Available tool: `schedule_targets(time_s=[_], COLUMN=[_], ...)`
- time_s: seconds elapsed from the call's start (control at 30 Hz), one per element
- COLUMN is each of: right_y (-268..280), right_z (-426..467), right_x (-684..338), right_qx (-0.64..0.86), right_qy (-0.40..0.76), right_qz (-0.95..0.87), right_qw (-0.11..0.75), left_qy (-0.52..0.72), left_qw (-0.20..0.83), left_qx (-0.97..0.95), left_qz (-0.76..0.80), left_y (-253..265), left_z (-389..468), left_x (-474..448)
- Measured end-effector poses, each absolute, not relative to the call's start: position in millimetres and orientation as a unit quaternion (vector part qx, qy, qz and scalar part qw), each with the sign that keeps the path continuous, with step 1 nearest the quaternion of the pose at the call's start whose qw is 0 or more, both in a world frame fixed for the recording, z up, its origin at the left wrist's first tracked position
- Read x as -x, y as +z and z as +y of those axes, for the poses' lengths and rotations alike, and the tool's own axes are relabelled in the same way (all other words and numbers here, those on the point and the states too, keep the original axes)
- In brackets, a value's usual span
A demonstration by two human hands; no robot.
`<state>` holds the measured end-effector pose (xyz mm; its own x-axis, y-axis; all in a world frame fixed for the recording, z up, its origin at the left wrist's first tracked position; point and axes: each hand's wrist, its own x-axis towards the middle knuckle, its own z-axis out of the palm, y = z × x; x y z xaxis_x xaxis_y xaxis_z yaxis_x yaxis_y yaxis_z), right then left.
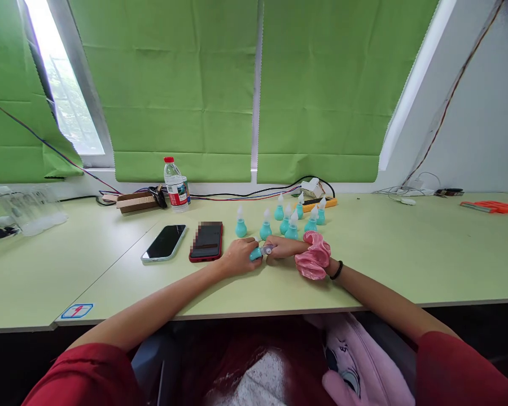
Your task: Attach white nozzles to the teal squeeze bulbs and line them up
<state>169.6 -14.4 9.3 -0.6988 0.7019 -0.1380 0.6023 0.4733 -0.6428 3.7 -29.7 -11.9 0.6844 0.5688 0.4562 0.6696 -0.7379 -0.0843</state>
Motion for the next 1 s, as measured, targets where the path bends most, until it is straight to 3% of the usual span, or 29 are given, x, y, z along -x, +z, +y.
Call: schedule_targets(time_s=[0.53, 1.0], right_y=[25.5, -2.7], right_z=[-25.3, 2.5], right_x=[-171.4, -164.5], right_qx=[0.337, 0.398], right_qy=[0.539, 0.618], right_qz=[-0.771, -0.679], right_qw=[-0.017, 0.011], left_qy=[-0.164, -0.139], left_qw=[0.261, 0.221], left_qx=[0.901, 0.896], left_qz=[-0.307, -0.358], left_y=[-15.3, -5.7], left_z=[-36.4, -42.0], left_x=[-7.7, -10.2])
